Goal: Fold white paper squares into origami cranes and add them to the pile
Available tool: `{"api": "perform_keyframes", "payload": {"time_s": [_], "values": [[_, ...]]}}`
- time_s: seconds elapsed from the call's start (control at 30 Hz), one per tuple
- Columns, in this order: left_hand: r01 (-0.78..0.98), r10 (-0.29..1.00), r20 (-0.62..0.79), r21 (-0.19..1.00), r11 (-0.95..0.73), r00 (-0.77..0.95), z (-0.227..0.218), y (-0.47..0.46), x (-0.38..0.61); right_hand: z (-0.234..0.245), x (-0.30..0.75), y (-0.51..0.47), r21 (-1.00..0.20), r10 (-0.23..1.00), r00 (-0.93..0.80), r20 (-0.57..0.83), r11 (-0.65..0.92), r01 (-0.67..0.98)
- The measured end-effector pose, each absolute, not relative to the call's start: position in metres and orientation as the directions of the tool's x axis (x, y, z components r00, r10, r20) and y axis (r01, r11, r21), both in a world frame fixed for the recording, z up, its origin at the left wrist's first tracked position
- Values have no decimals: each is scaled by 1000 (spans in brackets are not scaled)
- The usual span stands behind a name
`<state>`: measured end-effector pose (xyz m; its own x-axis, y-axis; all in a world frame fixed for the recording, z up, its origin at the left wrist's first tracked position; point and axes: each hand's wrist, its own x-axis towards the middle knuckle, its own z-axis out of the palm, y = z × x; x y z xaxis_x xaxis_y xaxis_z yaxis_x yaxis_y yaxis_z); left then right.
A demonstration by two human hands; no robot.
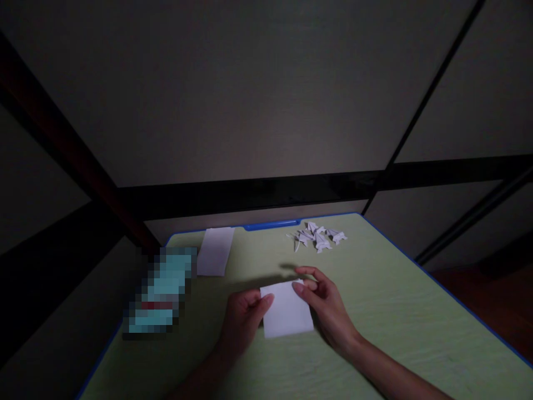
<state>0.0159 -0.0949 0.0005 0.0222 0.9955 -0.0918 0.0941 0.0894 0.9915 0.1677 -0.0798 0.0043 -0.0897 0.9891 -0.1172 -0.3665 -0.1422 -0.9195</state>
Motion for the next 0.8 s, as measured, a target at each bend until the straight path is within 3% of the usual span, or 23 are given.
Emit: {"api": "perform_keyframes", "payload": {"time_s": [0.13, 0.43, 0.53, 0.7, 0.8], "values": [[149, 996, -80, 986, 74, 31, 1, -95, 16, 1, 170, -78, -913, 990, -71, -124, -142, -382], [190, 996, -87, 978, 82, 15, 1, -96, 16, 4, 172, -78, -971, 994, -45, -95, -103, -216], [285, 999, -46, 957, 43, 3, 0, -94, 15, 4, 173, -76, -989, 998, -28, -58, -61, -137], [550, 984, 173, 819, -162, 33, -1, -87, 14, 2, 175, -71, -990, 996, -63, 63, 71, 124], [687, 976, 203, 698, -203, 81, 0, -86, 16, -1, 177, -67, -914, 975, -150, 166, 209, 348]]}}
